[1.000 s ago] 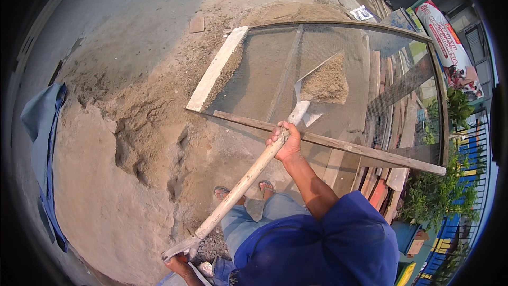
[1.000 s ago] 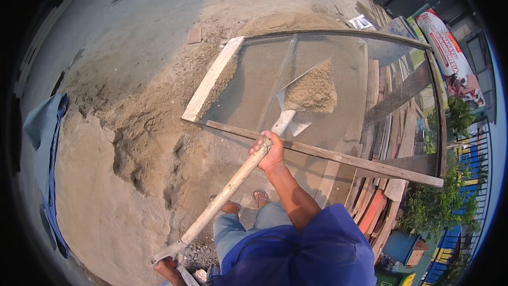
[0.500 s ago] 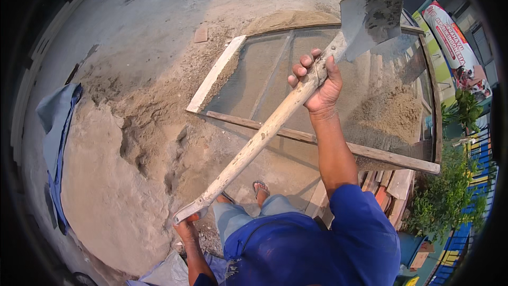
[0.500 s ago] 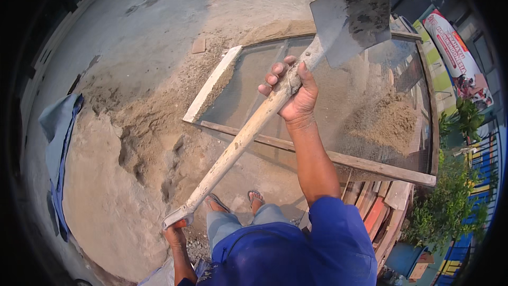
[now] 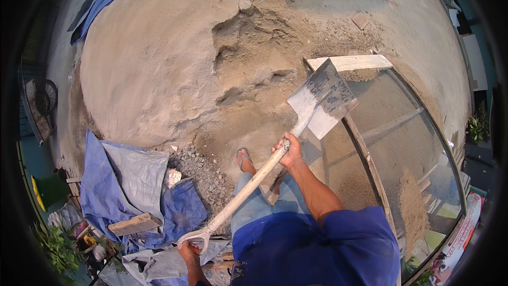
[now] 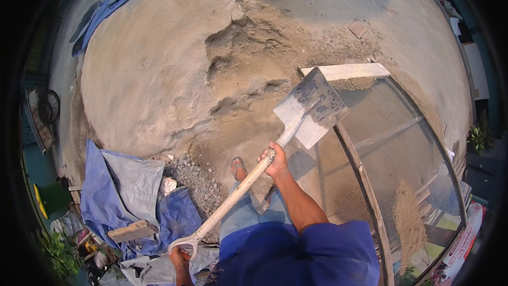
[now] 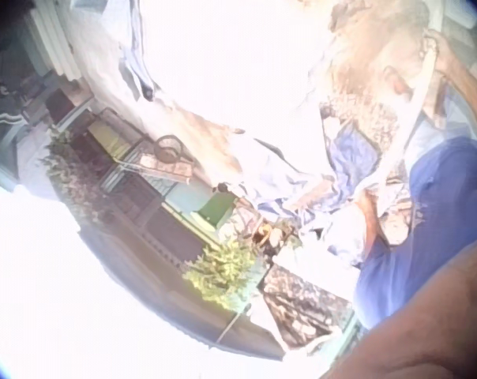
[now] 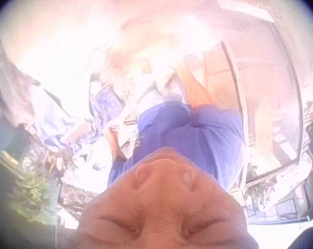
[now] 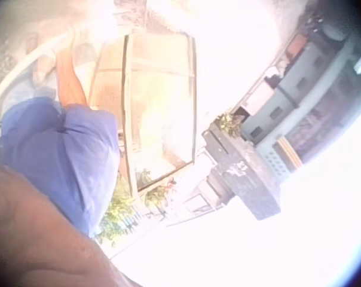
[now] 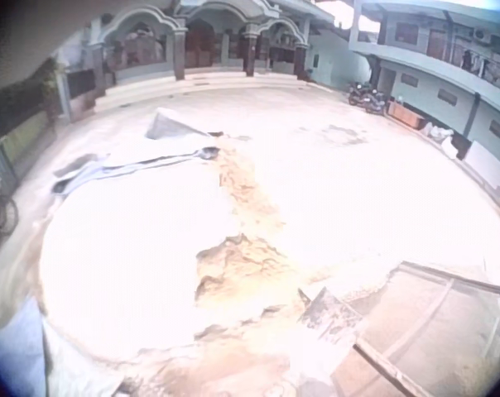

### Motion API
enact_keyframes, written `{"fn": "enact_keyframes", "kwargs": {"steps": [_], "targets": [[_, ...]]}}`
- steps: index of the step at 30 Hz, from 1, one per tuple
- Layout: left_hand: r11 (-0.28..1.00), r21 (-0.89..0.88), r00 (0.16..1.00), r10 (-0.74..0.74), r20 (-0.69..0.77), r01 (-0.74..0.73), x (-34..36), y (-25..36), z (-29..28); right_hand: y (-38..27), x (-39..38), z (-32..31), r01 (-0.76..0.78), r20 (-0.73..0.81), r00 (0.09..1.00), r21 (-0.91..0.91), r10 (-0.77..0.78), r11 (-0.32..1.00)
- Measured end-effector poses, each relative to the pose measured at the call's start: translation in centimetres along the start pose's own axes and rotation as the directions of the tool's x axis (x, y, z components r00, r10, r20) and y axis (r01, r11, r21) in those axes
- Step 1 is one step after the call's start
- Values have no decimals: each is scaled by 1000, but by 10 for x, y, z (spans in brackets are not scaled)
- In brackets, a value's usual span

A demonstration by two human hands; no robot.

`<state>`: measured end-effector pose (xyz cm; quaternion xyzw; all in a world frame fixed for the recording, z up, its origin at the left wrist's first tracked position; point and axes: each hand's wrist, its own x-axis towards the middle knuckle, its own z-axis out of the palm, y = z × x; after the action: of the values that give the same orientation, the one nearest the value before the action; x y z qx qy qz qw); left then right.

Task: The person shovels sand from a pile onto a mesh screen and shakes the screen to separate fine sand from larger debris. The person repeatedly scoops and shakes the screen to process the sand.

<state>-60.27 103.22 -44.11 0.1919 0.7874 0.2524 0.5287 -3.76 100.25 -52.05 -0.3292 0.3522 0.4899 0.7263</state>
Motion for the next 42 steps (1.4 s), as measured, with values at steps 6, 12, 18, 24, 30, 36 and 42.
{"fn": "enact_keyframes", "kwargs": {"steps": [6, 12, 18, 24, 30, 36, 42], "targets": [[931, 241, 840, -110, -532, 275, -48, 4, -68, 181, 112, -38, -388, -189, 908, -38, 374, 921], [850, 245, 673, -160, -722, 466, -71, 11, 0, 234, 168, -38, -665, -297, 711, 12, 638, 746], [949, 173, 840, -139, -524, 265, 48, -13, 207, 56, 432, -8, -420, -311, 882, -175, 354, 891], [980, 122, 934, -106, -340, 156, 82, -36, 312, -21, 491, 20, -366, -330, 902, -243, 278, 898], [984, 157, 903, -7, -429, 82, 68, 1, 230, 9, 396, 25, -293, -408, 892, -195, 194, 936], [946, 307, 931, 199, -307, -101, 73, 74, 99, 42, 210, 43, -189, -248, 952, -3, 182, 982], [945, 180, 959, 283, -37, -272, 37, 177, 72, 3, 17, 62, 52, -141, 990, 225, -20, 973]]}}
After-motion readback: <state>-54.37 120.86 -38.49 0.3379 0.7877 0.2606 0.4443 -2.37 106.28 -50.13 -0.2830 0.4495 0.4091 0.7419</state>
